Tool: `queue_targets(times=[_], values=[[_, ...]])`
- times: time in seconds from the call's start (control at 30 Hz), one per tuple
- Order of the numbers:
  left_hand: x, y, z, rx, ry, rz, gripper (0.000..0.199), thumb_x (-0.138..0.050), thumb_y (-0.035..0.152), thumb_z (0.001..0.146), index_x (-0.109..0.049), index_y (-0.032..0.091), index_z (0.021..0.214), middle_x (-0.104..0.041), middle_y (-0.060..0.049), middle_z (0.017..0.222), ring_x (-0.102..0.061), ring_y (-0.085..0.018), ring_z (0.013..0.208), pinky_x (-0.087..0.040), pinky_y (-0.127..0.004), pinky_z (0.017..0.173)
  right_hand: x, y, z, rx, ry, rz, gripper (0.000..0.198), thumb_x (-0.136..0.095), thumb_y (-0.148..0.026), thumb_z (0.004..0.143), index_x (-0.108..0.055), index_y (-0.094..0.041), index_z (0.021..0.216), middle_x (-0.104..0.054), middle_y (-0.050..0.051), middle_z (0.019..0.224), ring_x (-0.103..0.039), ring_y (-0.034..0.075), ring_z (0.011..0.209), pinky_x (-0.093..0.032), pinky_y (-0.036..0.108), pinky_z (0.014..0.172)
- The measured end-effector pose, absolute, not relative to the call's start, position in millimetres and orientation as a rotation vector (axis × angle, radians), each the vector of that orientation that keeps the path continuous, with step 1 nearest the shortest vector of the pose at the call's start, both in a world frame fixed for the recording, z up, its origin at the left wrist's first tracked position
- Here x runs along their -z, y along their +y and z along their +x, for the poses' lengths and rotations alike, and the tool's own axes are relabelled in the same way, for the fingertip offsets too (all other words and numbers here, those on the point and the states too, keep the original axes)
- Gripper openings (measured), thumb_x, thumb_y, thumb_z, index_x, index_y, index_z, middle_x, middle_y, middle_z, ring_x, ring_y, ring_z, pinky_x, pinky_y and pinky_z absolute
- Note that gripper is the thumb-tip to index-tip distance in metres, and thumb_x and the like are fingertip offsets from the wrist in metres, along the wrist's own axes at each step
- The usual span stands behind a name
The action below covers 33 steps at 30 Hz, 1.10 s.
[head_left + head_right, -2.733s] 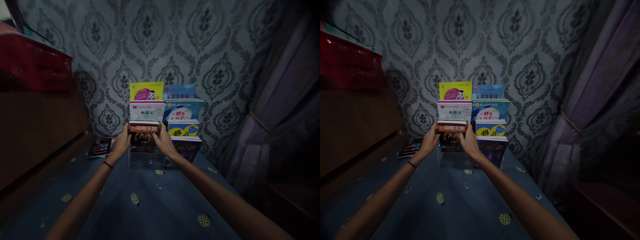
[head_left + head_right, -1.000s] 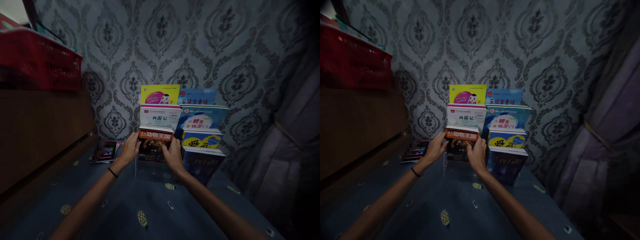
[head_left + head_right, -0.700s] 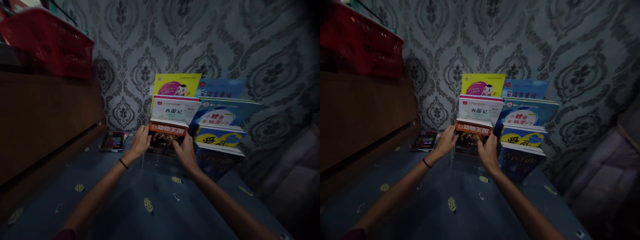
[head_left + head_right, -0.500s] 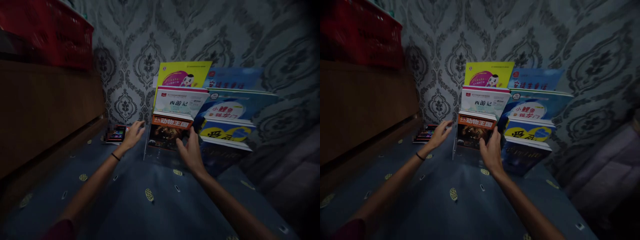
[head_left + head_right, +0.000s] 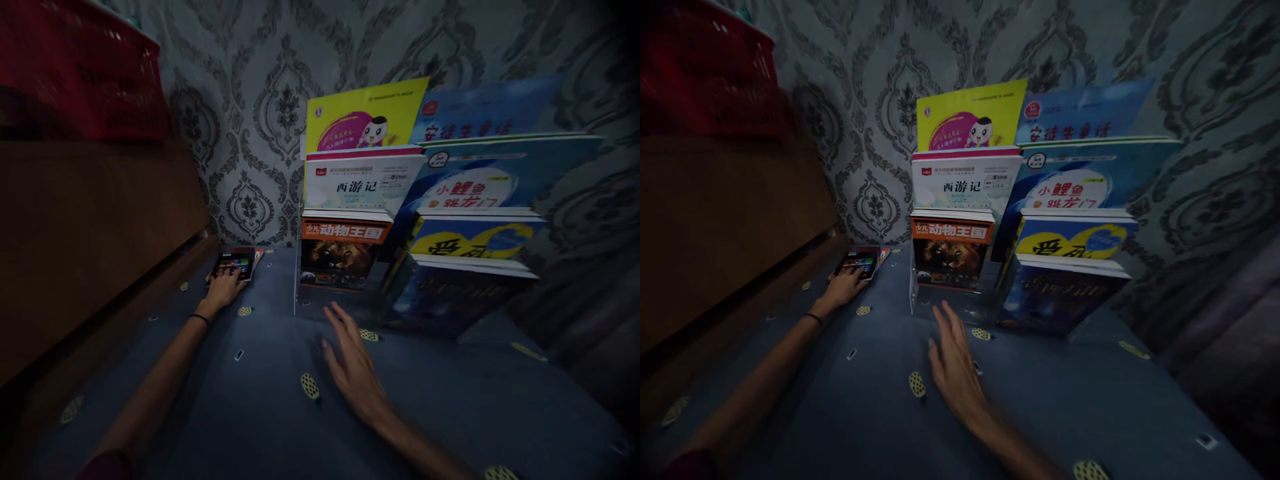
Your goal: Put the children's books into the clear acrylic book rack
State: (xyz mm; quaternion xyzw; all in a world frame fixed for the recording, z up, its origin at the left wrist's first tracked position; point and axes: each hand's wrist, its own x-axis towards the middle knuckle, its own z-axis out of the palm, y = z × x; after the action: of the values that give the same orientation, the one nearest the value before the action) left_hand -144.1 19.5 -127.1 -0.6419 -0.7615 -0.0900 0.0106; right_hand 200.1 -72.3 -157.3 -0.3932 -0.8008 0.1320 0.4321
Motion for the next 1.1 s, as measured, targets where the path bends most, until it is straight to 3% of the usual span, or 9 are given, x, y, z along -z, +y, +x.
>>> queue_targets(times=[0.2, 0.47, 0.8, 1.1], values=[[96, 23, -166, 0.443, -2.393, -2.096, 0.052, -0.03, 0.049, 0.097, -0.062, 0.021, 0.127, -0.069, -0.012, 0.123, -0.063, -0.029, 0.114, -0.047, -0.034, 0.091, 200, -77, 207, -0.529, -1.968, -1.095, 0.046, -0.042, -0.03, 0.097, -0.049, -0.027, 0.143, -0.049, 0.011, 0.148, -0.049, 0.027, 0.137, -0.047, 0.051, 0.11], [78, 21, -173, 0.628, -2.431, -2.14, 0.063, -0.031, 0.058, 0.09, -0.069, 0.01, 0.106, -0.072, -0.006, 0.088, -0.063, -0.026, 0.09, -0.048, -0.029, 0.074, 210, -76, 204, -0.598, -1.932, -1.106, 0.041, -0.042, -0.03, 0.095, -0.057, -0.025, 0.133, -0.053, 0.012, 0.144, -0.053, 0.027, 0.133, -0.048, 0.051, 0.109], [86, 20, -167, 0.521, -2.479, -2.109, 0.054, -0.034, 0.053, 0.089, -0.069, 0.014, 0.096, -0.073, -0.008, 0.094, -0.065, -0.026, 0.087, -0.046, -0.028, 0.071, 202, -79, 203, -0.62, -1.922, -1.101, 0.04, -0.043, -0.027, 0.093, -0.059, -0.025, 0.13, -0.055, 0.011, 0.141, -0.055, 0.026, 0.131, -0.048, 0.05, 0.108], [86, -6, -148, 0.324, -2.391, -1.937, 0.046, -0.028, 0.041, 0.099, -0.066, 0.015, 0.106, -0.073, -0.013, 0.096, -0.066, -0.027, 0.089, -0.045, -0.032, 0.076, 200, -79, 204, -0.63, -1.931, -1.087, 0.038, -0.043, -0.027, 0.093, -0.062, -0.024, 0.125, -0.059, 0.011, 0.137, -0.059, 0.027, 0.126, -0.05, 0.051, 0.105]])
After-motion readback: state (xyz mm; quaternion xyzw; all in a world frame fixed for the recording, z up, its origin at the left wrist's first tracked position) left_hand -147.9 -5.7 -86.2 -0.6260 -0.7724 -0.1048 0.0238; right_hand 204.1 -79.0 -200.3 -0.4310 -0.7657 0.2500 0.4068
